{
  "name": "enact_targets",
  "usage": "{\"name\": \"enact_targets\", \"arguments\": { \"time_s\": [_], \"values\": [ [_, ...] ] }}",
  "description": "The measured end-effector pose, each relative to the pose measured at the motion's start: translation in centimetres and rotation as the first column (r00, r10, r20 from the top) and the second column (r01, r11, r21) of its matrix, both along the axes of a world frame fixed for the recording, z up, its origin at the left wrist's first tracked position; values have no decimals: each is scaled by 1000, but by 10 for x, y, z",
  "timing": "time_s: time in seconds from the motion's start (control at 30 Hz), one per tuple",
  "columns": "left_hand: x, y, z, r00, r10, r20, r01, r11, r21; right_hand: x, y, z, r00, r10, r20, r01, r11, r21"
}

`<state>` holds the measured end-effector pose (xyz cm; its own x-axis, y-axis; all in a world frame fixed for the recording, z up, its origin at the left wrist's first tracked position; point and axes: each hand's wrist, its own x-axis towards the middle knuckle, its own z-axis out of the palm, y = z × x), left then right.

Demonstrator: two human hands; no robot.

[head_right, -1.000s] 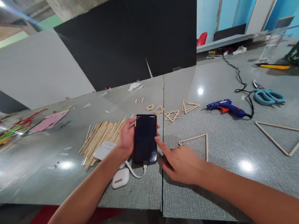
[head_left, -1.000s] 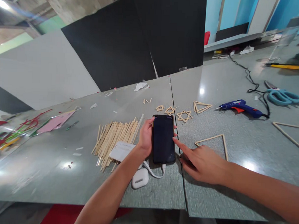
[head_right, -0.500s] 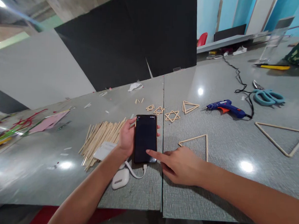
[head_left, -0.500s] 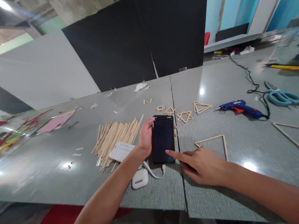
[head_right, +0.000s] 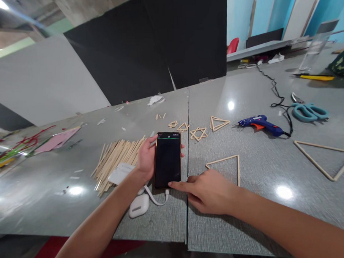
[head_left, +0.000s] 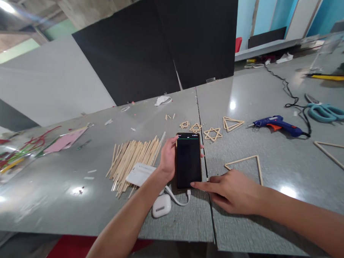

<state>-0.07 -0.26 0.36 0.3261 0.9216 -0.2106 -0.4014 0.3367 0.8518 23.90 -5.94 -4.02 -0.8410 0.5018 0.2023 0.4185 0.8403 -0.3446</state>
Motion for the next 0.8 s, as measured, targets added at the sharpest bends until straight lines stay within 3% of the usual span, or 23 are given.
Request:
{"name": "enact_targets", "arguments": {
  "time_s": [0.8],
  "values": [
    [-7, 4, -7, 1000, 0, -5, 0, 1000, -1, -2, -1, 1, 1000, -6, 17, 5, 999, 33]
  ]
}}
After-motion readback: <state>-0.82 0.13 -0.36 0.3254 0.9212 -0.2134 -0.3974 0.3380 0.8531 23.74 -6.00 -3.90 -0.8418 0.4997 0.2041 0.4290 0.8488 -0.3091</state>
